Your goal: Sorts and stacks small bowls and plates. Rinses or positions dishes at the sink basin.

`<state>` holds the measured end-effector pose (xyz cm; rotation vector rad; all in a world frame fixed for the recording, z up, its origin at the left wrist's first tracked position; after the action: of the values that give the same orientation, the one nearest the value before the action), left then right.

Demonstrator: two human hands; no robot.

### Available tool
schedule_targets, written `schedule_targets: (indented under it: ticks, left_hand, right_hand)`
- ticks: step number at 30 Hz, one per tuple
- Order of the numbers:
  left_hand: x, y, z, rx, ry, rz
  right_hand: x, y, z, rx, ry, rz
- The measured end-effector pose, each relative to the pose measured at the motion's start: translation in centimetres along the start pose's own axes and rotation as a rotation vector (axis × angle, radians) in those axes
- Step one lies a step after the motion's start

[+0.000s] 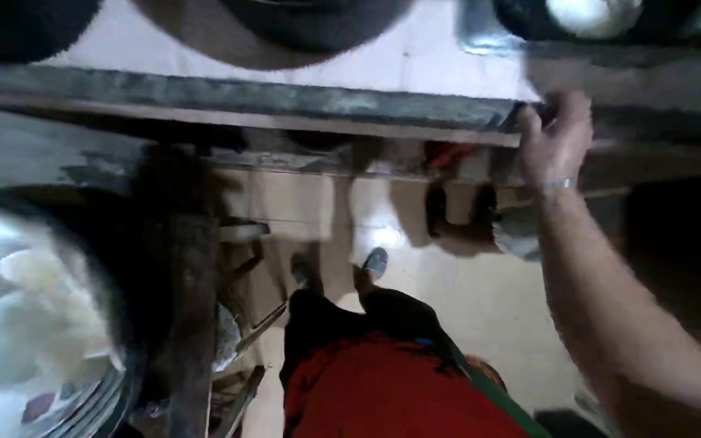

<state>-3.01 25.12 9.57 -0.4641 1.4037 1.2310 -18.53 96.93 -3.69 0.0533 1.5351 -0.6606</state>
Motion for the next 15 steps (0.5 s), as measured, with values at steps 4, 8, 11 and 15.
schedule_targets:
  ticks: [4, 8, 11, 15]
  left_hand:
    - [-1.4, -15.1, -17.5, 0.096, -0.009, 0.011]
    - [-0.1, -19.2, -24.6, -0.048, -0.141, 0.038]
    - [2.1, -21.1, -29.5, -0.061, -0.222, 0.038]
    - [5.4, -21.7, -31.2, 0.046, -0.151, 0.134]
  right_hand:
    - [6.0, -18.7, 11.1, -0.532, -0.191, -0.259]
    - [11.1, -37.0, 21.7, -0.928, -0.414, -0.519]
    - [14.3, -48.6, 28.3, -1.119, -0.609, -0.607]
    - [20.2, -61.2, 34.1, -1.224, -0.81, -0.243]
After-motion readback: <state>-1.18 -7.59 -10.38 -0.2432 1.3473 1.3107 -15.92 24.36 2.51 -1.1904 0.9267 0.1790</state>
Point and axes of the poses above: each hand's wrist, its own z-axis away from the middle knuckle, its own x-axis out of the palm, y = z × x, the point moved 2 cm from there along -z, towards the middle knuckle, and after that the axes turned 10 degrees about z, right-handed, at the moved point
